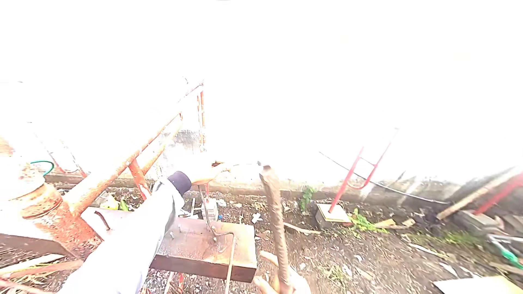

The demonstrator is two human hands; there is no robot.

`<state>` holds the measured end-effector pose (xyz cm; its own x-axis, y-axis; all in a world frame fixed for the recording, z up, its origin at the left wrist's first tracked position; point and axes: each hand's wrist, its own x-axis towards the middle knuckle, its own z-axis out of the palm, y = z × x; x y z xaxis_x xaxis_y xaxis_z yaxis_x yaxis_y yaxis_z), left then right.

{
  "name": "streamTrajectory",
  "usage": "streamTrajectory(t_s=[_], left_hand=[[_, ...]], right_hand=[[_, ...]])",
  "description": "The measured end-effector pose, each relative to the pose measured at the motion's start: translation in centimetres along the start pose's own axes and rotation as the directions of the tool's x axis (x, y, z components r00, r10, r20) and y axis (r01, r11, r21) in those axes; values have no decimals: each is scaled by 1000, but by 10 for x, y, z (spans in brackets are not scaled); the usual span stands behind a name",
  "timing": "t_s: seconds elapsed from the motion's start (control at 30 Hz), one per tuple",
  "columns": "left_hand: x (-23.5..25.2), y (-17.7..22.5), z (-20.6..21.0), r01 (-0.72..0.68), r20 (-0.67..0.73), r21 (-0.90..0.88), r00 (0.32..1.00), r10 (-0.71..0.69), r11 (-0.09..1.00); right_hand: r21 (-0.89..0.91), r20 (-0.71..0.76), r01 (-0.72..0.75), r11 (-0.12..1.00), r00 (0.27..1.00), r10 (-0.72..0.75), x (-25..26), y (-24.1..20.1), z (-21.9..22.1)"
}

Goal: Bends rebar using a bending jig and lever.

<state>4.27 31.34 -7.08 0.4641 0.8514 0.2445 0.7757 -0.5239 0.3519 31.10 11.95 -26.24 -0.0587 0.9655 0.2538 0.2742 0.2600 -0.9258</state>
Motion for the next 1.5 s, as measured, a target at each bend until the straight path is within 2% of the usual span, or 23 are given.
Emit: streamTrajectory(t_s=[0.07, 0.1, 0.17, 0.2, 0.23, 0.3, 0.33, 0.37, 0.43, 0.5, 0.57, 0.63, 0.7, 0.77, 0.87, 0.93, 1.03, 1.07, 1.17, 1.23, 1.3, 1.37, 1.5], left_hand=[[-9, 14, -16, 63, -17, -7, 998, -63, 998], [-12, 12, -20, -15, -74, -28, 997, 13, 999], [-6, -7, -23, -263, -188, -51, 950, 249, 964], [-6, -8, -32, -316, -206, -46, 931, 301, 947], [-13, 6, -47, -271, -182, -38, 948, 260, 962], [-30, 54, -78, 4, -48, -28, 999, -6, 1000], [-30, 61, -84, 70, -3, -25, 998, -70, 997], [-26, 53, -82, 74, 15, -36, 997, -73, 997], [-9, 10, -63, 23, -10, -64, 1000, -23, 998], [-1, -14, -47, 132, 75, -59, 989, -127, 990], [-1, -18, -31, 267, 239, -11, 937, -257, 964], [-7, -20, -6, 309, 350, 19, 888, -296, 951], [-21, -10, 17, 376, 436, -109, 850, -296, 920], [-31, -3, 30, 409, 483, -276, 842, -242, 870], [-54, -9, 40, 385, 433, -563, 891, -136, 731], [-81, -11, 41, 294, 279, -708, 952, -128, 643], [-115, -18, 60, 58, -1, -948, 982, -188, 312], [-124, -19, 65, -17, -67, -966, 980, -185, 258], [-130, -12, 74, -152, -201, -952, 965, -167, 266], [-123, -6, 74, -183, -243, -953, 939, -244, 243], [-116, -3, 66, -184, -247, -958, 917, -312, 219], [-112, -2, 65, -186, -240, -963, 922, -302, 196], [-101, -9, 85, -175, -220, -969, 935, -280, 175]], right_hand=[[42, 44, 15, 999, 999, -17, 19, -4, 16], [38, 56, 11, 999, 998, -13, 27, -10, 23], [30, 73, 15, 999, 997, -17, 40, -21, 32], [38, 87, 23, 999, 996, -27, 46, -27, 36], [48, 103, 36, 998, 994, -41, 50, -34, 39], [69, 121, 59, 996, 990, -67, 54, -43, 43], [78, 121, 65, 995, 990, -74, 56, -46, 44], [88, 117, 77, 993, 989, -87, 58, -49, 43], [99, 107, 109, 989, 987, -119, 64, -59, 35], [120, 103, 178, 977, 976, -191, 73, -77, 22], [93, 92, 311, 946, 943, -319, 89, -95, 8], [43, 73, 379, 925, 922, -381, 107, -130, -4], [-46, 64, 390, 920, 920, -387, 125, -166, -8], [-137, 62, 358, 924, 934, -353, 142, -196, -3], [-154, 66, 282, 947, 959, -275, 156, -221, 16], [-166, 29, 219, 962, 976, -217, 158, -226, 31], [-230, 7, 104, 968, 994, -105, 161, -216, 50], [-239, -1, 67, 969, 998, -70, 163, -212, 56], [-178, 14, -65, 982, 998, 69, 165, -201, 66], [-159, 11, -133, 978, 991, 137, 172, -197, 70], [-156, -13, -184, 970, 983, 185, 182, -200, 72], [-104, 5, -234, 967, 972, 236, 193, -202, 72], [-87, -11, -266, 960, 964, 266, 193, -171, 66]])
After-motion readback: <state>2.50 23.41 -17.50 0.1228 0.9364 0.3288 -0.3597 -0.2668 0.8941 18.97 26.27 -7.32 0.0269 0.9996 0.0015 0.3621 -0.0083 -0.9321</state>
